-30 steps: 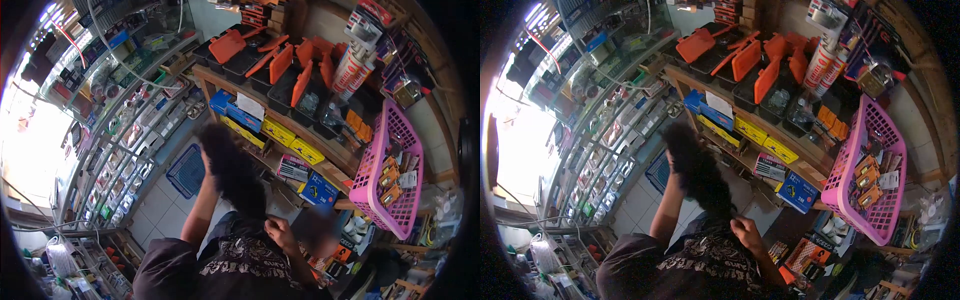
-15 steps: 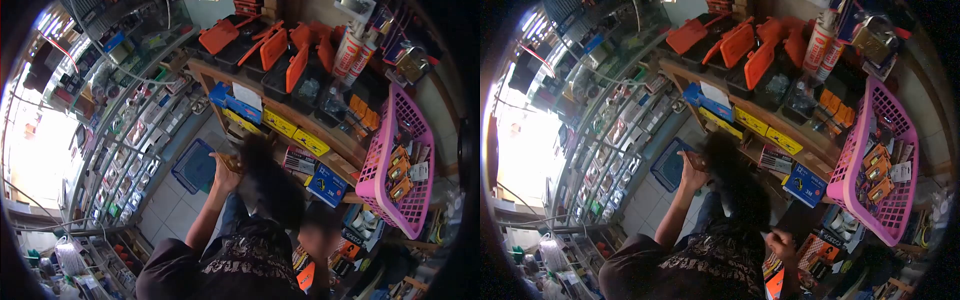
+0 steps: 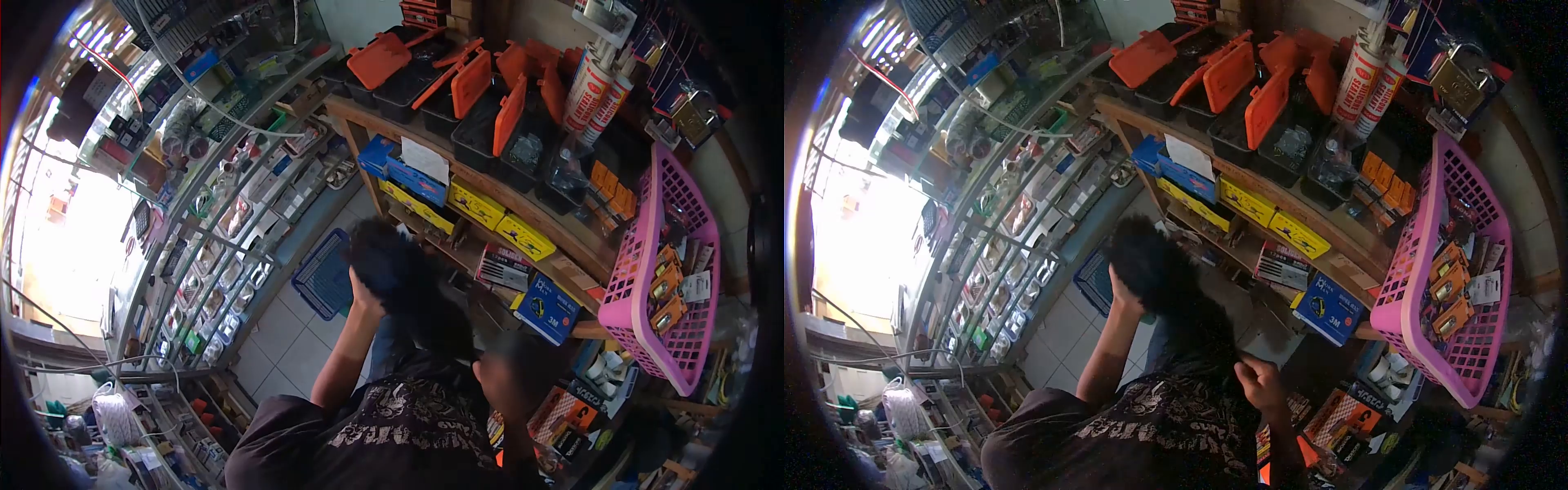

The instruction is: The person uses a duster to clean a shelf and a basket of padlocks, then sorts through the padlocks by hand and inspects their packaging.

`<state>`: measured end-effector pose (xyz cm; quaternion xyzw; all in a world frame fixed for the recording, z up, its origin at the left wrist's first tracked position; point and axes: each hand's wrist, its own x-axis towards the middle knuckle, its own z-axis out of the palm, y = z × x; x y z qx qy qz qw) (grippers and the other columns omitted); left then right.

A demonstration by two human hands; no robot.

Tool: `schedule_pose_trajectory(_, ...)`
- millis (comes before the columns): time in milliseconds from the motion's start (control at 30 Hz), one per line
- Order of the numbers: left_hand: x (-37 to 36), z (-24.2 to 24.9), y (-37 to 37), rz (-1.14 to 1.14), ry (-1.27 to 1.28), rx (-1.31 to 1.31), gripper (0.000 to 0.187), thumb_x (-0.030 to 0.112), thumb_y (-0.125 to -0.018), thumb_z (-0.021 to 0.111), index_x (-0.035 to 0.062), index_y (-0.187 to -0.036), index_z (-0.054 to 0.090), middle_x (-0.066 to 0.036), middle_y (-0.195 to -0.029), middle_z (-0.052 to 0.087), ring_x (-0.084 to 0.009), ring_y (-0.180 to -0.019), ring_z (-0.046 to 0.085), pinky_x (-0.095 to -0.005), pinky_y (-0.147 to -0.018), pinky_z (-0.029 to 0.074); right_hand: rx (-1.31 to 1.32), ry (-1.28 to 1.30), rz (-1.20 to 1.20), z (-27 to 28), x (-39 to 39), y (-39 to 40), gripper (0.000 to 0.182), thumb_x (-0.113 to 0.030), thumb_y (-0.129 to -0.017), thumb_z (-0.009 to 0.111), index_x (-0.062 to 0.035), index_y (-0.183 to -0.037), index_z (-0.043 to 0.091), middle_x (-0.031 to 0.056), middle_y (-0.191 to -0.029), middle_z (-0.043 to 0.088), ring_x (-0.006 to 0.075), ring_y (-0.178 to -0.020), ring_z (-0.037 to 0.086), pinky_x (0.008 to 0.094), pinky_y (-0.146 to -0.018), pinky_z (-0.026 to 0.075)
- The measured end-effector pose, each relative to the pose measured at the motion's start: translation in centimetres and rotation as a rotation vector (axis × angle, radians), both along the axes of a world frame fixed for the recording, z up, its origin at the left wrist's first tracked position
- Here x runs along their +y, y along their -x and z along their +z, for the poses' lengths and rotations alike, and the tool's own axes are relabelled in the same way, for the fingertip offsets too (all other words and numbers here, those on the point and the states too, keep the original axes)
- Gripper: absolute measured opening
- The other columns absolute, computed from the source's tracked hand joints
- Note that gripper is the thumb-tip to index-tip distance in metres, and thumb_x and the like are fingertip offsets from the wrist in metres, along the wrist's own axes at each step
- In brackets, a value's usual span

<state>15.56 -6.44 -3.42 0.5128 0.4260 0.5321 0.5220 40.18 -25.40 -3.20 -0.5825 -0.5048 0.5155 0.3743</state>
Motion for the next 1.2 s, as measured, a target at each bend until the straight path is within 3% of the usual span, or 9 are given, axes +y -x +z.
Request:
schedule_pose_trajectory(67, -0.3, 3.1, -0.3, -0.227, 0.522, -1.134, 0.075, 0.062, -0.094, 0.041, 0.0005, -0.137, 0.045, -0.015, -0.136, 0.051, -0.0332, -0.129, 0.046, -0.0465, -0.109, 0.034, 0.024, 0.067, 0.015, -1.3, 0.0, -0.3, 0.027, -0.02, -0.095, 0.057, 0.0055, -0.089, 0.06, 0.0023, -0.061, 0.041, 0.0082, -0.058, 0.033, 0.0298, -0.053, 0.031)
schedule_pose_trajectory(200, 2.4, -2.3, 1.3, -0.186, 0.394, -0.976, 0.088, 0.072, -0.091, 0.032, -0.0019, -0.138, 0.042, -0.016, -0.138, 0.05, -0.0321, -0.129, 0.046, -0.0459, -0.112, 0.03, 0.093, 0.037, 0.064, -0.9, 0.2, 0.9, 0.023, -0.019, -0.096, 0.054, 0.0042, -0.098, 0.059, -0.0006, -0.061, 0.035, 0.0058, -0.062, 0.03, 0.0307, -0.052, 0.03)
schedule_pose_trajectory(400, 1.3, 3.4, -1.1, -0.18, 0.457, -0.955, 0.092, 0.071, -0.09, 0.032, -0.0039, -0.144, 0.031, -0.021, -0.146, 0.038, -0.035, -0.136, 0.036, -0.0526, -0.115, 0.022, 0.083, 0.042, 0.078, -1.7, -0.1, -0.1, 0.023, -0.018, -0.097, 0.055, 0.0028, -0.089, 0.056, 0.0002, -0.062, 0.035, 0.0074, -0.06, 0.029, 0.0289, -0.053, 0.031)
schedule_pose_trajectory(500, 3.2, -0.9, -0.6, -0.539, 0.258, -1.753, 0.095, 0.074, -0.088, 0.035, -0.003, -0.142, 0.035, -0.019, -0.146, 0.04, -0.0347, -0.136, 0.036, -0.0542, -0.115, 0.02, 0.077, 0.003, -0.022, -1.8, -0.3, -0.1, 0.024, -0.019, -0.097, 0.055, 0.002, -0.085, 0.054, -0.0002, -0.061, 0.031, 0.0076, -0.06, 0.026, 0.0298, -0.053, 0.03)
schedule_pose_trajectory(633, 2.1, 4.3, -2.3, -0.115, 0.496, -0.975, 0.087, 0.071, -0.09, 0.035, -0.0013, -0.139, 0.039, -0.015, -0.142, 0.046, -0.0304, -0.133, 0.039, -0.0501, -0.116, 0.019, 0.114, 0.027, 0.044, -0.5, -0.7, -0.5, 0.022, -0.015, -0.096, 0.054, 0.0025, -0.084, 0.052, -0.0002, -0.061, 0.03, 0.0075, -0.059, 0.026, 0.0288, -0.053, 0.029)
schedule_pose_trajectory(833, 2.7, 4.9, -3.6, -0.245, 0.522, -1.024, 0.078, 0.07, -0.091, 0.035, 0.0064, -0.136, 0.046, -0.014, -0.13, 0.055, -0.0342, -0.122, 0.051, -0.0479, -0.108, 0.036, 0.085, -0.028, -0.085, -1.5, -1.4, -0.9, 0.016, -0.01, -0.095, 0.055, 0.0005, -0.083, 0.052, -0.0008, -0.063, 0.032, 0.0067, -0.061, 0.029, 0.0281, -0.055, 0.03)
schedule_pose_trajectory(867, 4.1, 0.7, -2.4, -0.633, 0.279, -1.287, 0.083, 0.071, -0.091, 0.033, 0.003, -0.138, 0.043, -0.014, -0.134, 0.053, -0.0334, -0.125, 0.049, -0.0463, -0.109, 0.034, 0.089, 0.003, -0.022, -1.6, -1.5, -0.9, 0.015, -0.01, -0.095, 0.055, 0.0, -0.083, 0.052, -0.0008, -0.064, 0.033, 0.0066, -0.062, 0.031, 0.0277, -0.056, 0.031)
schedule_pose_trajectory(1000, 2.6, 4.3, -5.2, -0.291, 0.452, -1.005, 0.081, 0.071, -0.091, 0.034, 0.0054, -0.137, 0.045, -0.014, -0.132, 0.053, -0.0319, -0.125, 0.048, -0.0469, -0.111, 0.032, 0.196, 0.05, -0.12, -3.2, -1.8, -1.5, 0.016, -0.011, -0.094, 0.057, 0.0014, -0.084, 0.053, -0.0016, -0.067, 0.039, 0.0064, -0.064, 0.035, 0.0265, -0.058, 0.034)
schedule_pose_trajectory(1200, 1.6, 5.4, -6.1, -0.285, 0.521, -1.025, 0.078, 0.066, -0.093, 0.035, 0.0047, -0.14, 0.042, -0.016, -0.138, 0.049, -0.0325, -0.127, 0.047, -0.0472, -0.11, 0.033, 0.104, 0.032, -0.097, -1.2, -1.4, -1.8, 0.021, -0.015, -0.095, 0.057, 0.0004, -0.081, 0.054, -0.0005, -0.066, 0.042, 0.0057, -0.063, 0.038, 0.0279, -0.057, 0.036)
